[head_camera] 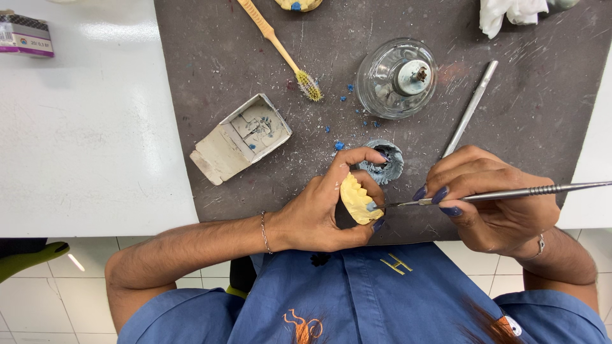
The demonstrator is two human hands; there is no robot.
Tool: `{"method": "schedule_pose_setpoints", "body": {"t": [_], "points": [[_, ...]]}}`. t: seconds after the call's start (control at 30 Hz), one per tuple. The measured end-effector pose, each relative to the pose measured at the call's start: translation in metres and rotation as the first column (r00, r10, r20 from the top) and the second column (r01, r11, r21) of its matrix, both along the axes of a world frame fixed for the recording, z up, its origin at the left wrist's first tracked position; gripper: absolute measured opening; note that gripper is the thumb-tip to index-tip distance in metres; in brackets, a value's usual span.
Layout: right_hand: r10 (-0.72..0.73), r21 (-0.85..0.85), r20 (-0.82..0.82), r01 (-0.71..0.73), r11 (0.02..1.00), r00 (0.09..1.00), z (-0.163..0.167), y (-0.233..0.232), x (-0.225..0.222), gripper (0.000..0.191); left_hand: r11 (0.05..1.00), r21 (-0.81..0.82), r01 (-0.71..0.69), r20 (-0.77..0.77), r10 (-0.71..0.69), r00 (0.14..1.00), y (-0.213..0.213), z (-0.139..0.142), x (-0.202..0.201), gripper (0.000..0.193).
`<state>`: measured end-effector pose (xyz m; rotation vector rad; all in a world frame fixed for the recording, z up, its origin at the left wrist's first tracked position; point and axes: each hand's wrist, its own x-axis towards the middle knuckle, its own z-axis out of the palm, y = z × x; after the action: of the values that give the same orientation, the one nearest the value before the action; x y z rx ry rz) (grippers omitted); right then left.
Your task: The person holds a yellow dental impression with a wax tooth pattern in one hand and a metal wax carving instrument in the other. They repeatedly warm the instrument tip over a small alcohol lamp flame and use it to shape and smooth blue wax on the teeth of the model, turning the model to reach different areas.
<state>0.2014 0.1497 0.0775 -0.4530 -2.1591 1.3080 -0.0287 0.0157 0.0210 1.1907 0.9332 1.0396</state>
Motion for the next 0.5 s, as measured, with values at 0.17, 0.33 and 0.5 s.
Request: {"method": "schedule_pose_setpoints", "body": {"t": [0.17,0.33,0.5], "points": [[-0.016,0.011,-0.017,0.016,1.0,1.0,-0.0024,-0.0002,-0.0013,0.015,1.0,0.014,-0.003,0.008,0.003,1.0,-0.0002,-0.0004,0.0006,0.083],[-0.024,0.024,-0.011,0.024,0.999,1.0,-0.0032,-0.0012,-0.0018,0.015,1.0,-0.008,0.012,0.022,-0.012,1.0,-0.0015,0.0002,0.0003,0.083],[-0.005,0.005,0.017,0.005,1.0,1.0,-0.0005,-0.0004,-0.0006,0.016,1.0,-0.002,0.004,0.002,-0.004,1.0,-0.0007,0.0015,0.0004,0.083]]}}
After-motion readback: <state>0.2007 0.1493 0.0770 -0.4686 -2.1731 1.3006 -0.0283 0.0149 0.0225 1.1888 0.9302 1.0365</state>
